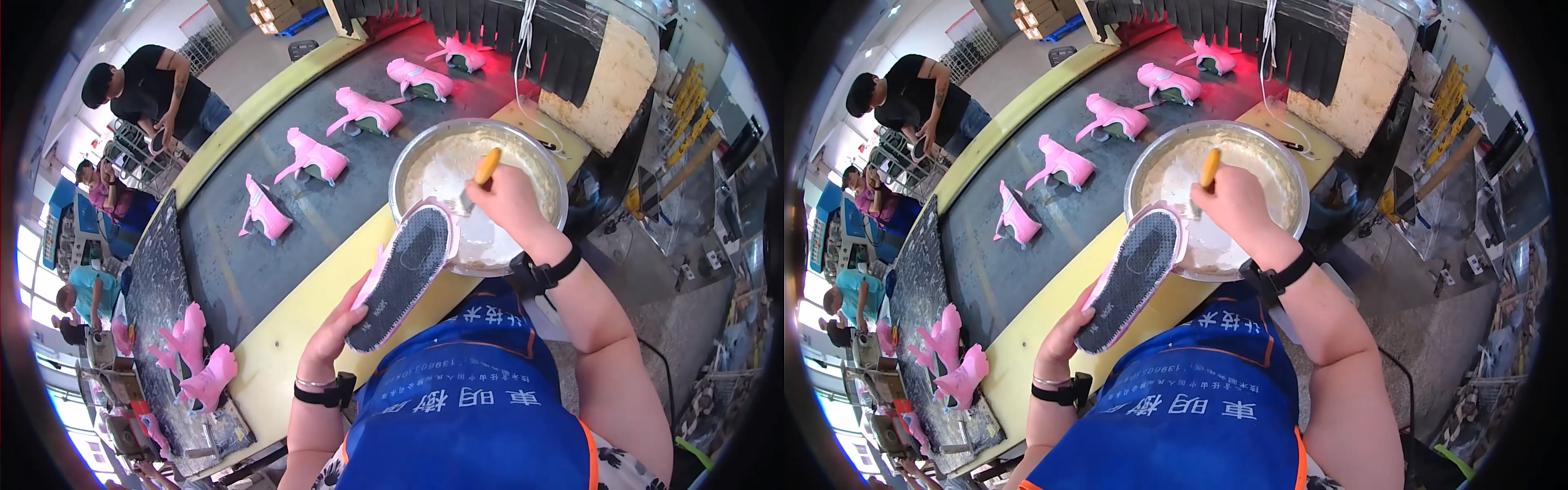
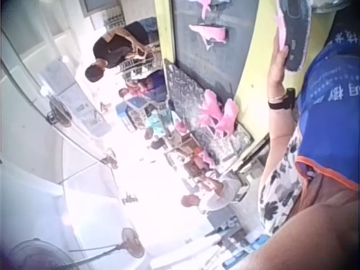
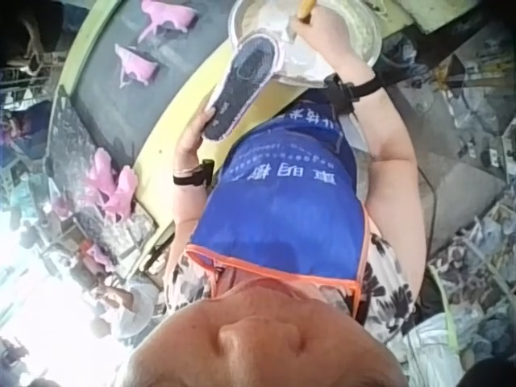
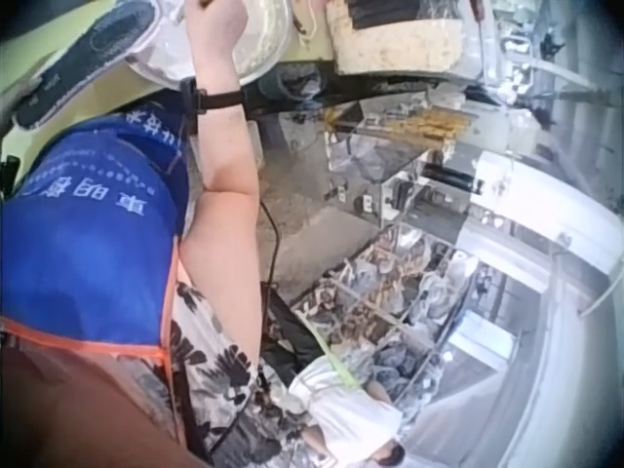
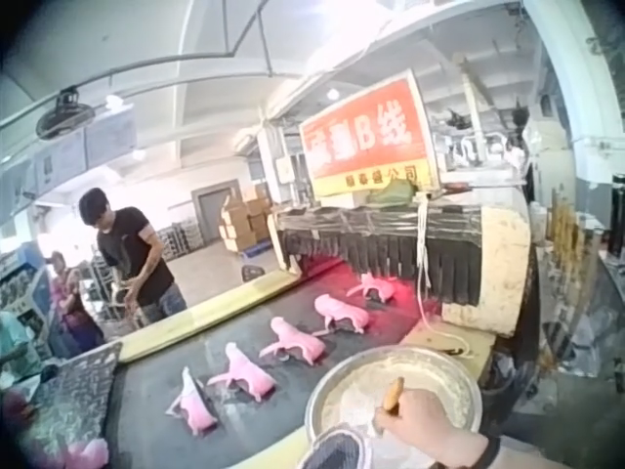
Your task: Applying adhesive to shoe soles using a brush on a production line.
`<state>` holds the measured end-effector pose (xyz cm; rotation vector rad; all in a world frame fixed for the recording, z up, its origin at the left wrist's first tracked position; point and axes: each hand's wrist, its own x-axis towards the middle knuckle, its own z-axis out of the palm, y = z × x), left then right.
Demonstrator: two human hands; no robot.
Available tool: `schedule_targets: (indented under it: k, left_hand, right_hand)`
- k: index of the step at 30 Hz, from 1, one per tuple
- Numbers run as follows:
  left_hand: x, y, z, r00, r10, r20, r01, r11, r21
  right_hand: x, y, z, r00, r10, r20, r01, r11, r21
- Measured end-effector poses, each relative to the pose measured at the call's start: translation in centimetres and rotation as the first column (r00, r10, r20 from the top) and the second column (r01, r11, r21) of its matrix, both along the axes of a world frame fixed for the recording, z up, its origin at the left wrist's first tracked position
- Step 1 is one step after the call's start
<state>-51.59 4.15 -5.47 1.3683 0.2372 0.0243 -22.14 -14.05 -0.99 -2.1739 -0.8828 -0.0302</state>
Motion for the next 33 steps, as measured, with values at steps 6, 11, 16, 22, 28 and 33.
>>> schedule_targets:
  k: [6,11,16,22,28,33]
  left_hand:
    - [-3.8,-2.2,-4.0,0.998,0.057,-0.040,-0.062,0.990,-0.126]
    - [-9.4,-1.2,-5.1,0.973,0.178,-0.146,-0.230,0.774,-0.589]
    - [-13.2,1.3,-4.7,0.820,0.555,-0.140,-0.544,0.681,-0.490]
    - [-15.7,4.1,-5.1,0.625,0.761,-0.175,-0.655,0.388,-0.648]
    - [-14.6,11.3,-4.3,0.510,0.793,-0.334,-0.770,0.248,-0.587]
    - [-12.1,23.4,-5.2,0.406,0.870,-0.280,-0.913,0.371,-0.169]
  right_hand:
    - [0.0,-3.2,-0.6,0.709,0.272,-0.651,0.238,0.776,0.584]
    - [-1.0,-4.4,-0.7,0.316,0.670,-0.672,0.523,0.468,0.713]
    - [-1.9,-4.9,-1.7,0.328,0.693,-0.642,0.561,0.404,0.723]
    - [-4.1,-4.1,-6.7,0.865,0.007,-0.501,0.336,0.732,0.592]
    - [-3.3,-4.3,-9.2,0.928,0.011,-0.372,0.233,0.763,0.603]
    - [-3.3,-4.6,-9.7,0.944,-0.010,-0.328,0.212,0.782,0.586]
